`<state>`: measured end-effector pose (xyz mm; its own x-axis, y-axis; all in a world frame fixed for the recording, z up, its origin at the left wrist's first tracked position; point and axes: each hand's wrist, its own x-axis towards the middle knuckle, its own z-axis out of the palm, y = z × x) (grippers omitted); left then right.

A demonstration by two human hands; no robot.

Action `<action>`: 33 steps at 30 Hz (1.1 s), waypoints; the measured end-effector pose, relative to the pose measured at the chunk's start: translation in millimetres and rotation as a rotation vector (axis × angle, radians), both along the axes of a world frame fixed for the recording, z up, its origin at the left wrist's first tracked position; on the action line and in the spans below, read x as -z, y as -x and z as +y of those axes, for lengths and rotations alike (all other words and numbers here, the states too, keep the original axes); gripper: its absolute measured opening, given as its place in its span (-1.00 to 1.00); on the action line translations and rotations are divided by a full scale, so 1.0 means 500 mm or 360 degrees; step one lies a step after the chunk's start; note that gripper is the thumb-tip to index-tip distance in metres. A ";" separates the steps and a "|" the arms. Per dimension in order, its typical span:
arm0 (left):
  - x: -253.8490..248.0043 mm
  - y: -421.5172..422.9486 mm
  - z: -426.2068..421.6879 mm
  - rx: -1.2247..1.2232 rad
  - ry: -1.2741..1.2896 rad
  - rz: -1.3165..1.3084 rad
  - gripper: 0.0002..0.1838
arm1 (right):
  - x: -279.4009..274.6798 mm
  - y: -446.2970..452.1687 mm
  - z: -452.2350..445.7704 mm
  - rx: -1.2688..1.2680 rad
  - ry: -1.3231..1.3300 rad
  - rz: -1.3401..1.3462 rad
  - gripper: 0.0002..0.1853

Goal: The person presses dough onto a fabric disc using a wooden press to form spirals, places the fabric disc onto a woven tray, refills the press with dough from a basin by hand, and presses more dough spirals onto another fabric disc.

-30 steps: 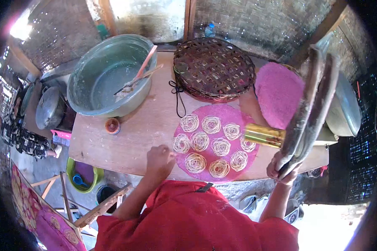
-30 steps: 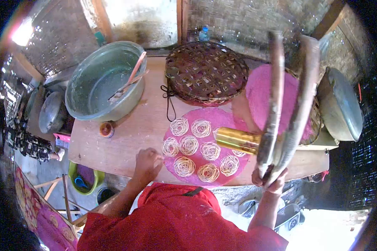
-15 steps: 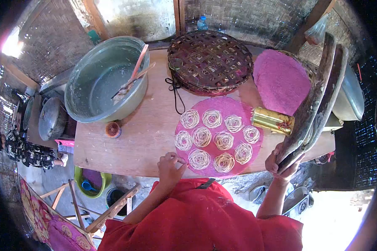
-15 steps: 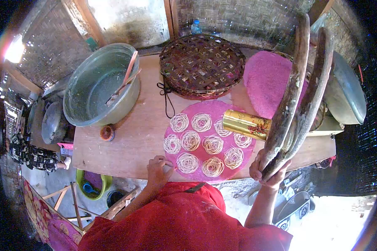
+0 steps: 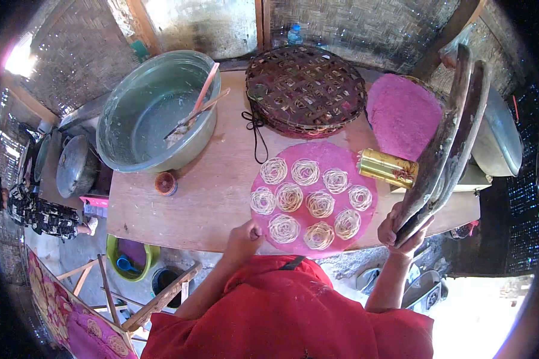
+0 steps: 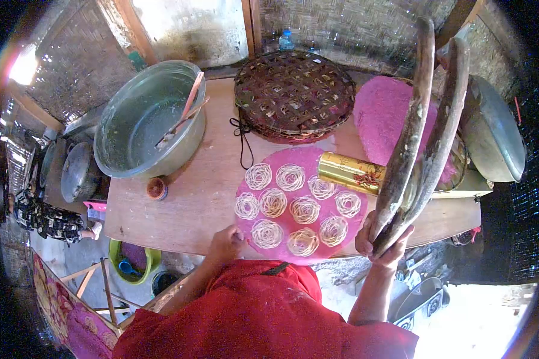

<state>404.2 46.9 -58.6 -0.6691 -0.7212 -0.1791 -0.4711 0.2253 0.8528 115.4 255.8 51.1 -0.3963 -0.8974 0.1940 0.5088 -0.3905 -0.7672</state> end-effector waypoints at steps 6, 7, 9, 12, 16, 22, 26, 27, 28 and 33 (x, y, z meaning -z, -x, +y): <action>-0.018 -0.060 -0.144 -0.0136 0.0387 -0.0259 -0.79 | 0.012 -0.007 0.005 0.0063 -0.0024 0.0030 -0.07; -0.022 -0.056 -0.167 -0.0137 0.0387 -0.0259 -0.79 | 0.012 -0.006 0.004 0.0046 -0.0007 0.0035 -0.07; -0.021 -0.048 -0.216 -0.0336 0.0412 -0.0266 -0.79 | 0.007 -0.010 0.000 0.0065 -0.0036 0.0049 -0.08; 0.006 -0.037 -0.294 -0.0285 0.0668 -0.0121 -0.81 | 0.003 -0.018 0.000 0.0119 -0.0094 0.0034 -0.10; -0.016 0.002 -0.337 -0.0337 0.0920 -0.0312 -0.83 | 0.003 -0.017 0.009 0.0142 -0.0223 0.0063 -0.07; -0.272 0.206 -0.221 0.0181 0.0123 0.1156 -0.33 | 0.024 -0.039 0.036 -0.0061 -0.0666 0.0020 -0.07; -0.397 0.312 -0.113 0.0468 -0.0897 0.1770 -0.29 | 0.018 -0.059 0.040 -0.0376 -0.0761 0.0161 -0.19; -0.407 0.325 -0.101 0.0505 -0.1369 0.1897 -0.26 | -0.004 -0.067 0.047 -0.0360 -0.1006 0.0134 -0.23; -0.384 0.340 -0.107 0.0516 -0.1375 0.1902 -0.26 | -0.016 -0.069 0.048 -0.0348 -0.1008 0.0139 -0.23; -0.209 0.407 -0.122 0.0462 -0.2426 0.1955 -0.31 | -0.050 -0.071 0.023 -0.0543 -0.1382 -0.0119 -0.28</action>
